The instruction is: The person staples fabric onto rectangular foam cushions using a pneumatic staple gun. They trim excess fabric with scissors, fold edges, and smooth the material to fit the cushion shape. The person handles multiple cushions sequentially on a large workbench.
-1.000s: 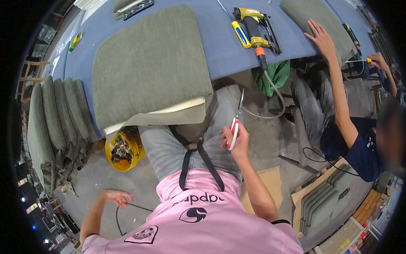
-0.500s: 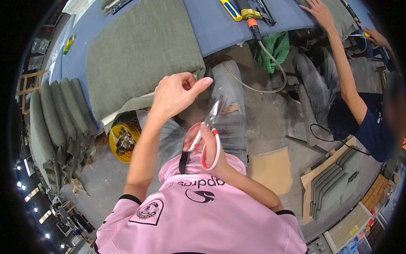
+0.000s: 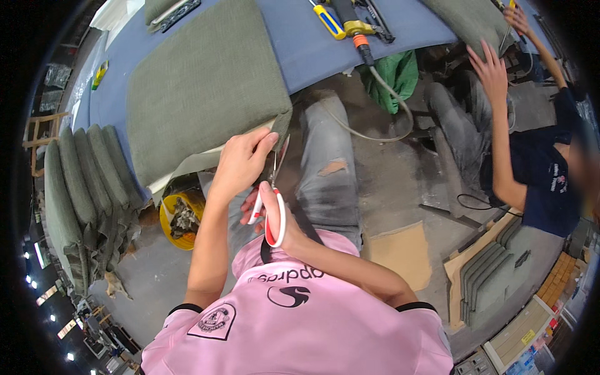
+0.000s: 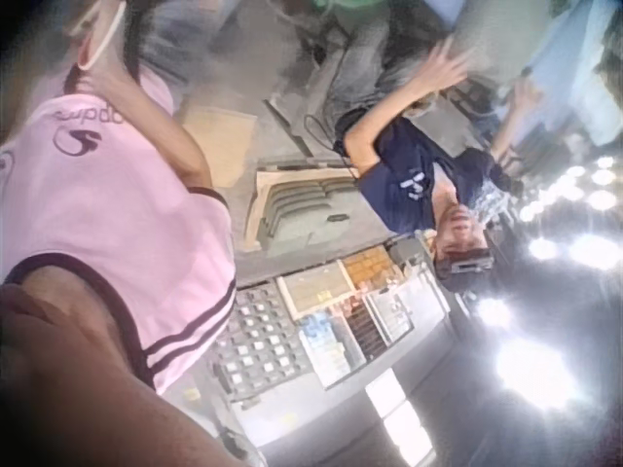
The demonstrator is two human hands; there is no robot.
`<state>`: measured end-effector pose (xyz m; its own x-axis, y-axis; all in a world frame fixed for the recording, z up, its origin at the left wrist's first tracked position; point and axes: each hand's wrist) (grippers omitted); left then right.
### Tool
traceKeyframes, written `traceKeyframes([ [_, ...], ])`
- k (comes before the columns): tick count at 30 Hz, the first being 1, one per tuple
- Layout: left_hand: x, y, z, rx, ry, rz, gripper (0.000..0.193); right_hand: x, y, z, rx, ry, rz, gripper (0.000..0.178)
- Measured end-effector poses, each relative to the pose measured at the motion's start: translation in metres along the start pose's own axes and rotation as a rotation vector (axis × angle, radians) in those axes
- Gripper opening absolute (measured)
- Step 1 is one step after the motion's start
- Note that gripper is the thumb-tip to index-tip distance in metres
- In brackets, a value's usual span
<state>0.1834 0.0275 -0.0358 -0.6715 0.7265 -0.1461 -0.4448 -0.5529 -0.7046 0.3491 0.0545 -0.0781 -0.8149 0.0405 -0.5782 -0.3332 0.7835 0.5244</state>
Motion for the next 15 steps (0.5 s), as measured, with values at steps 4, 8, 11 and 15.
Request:
traceKeyframes([
  [4,-0.001,0.004,0.000,-0.059,0.035,0.002,0.041,0.017,-0.010,0.004,-0.041,-0.053,0.135,0.067],
  [8,-0.004,0.013,-0.008,-0.129,0.023,-0.046,0.043,0.014,-0.018,0.003,-0.048,-0.075,0.266,0.067],
  [11,-0.005,0.011,-0.009,-0.126,0.020,-0.042,0.042,0.012,-0.019,0.002,-0.078,-0.090,0.322,0.068],
  [15,-0.008,0.012,-0.011,-0.156,0.012,-0.056,0.041,0.032,-0.014,0.014,-0.012,-0.098,0.307,0.069],
])
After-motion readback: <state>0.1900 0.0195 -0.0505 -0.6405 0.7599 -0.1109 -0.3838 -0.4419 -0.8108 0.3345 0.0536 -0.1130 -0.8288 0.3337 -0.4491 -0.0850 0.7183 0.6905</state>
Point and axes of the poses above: each hand's wrist, its own x-axis towards the middle knuckle, its own z-axis out of the back of the hand, y = z × x, and after that the axes turned 1 degree about z, right-handed
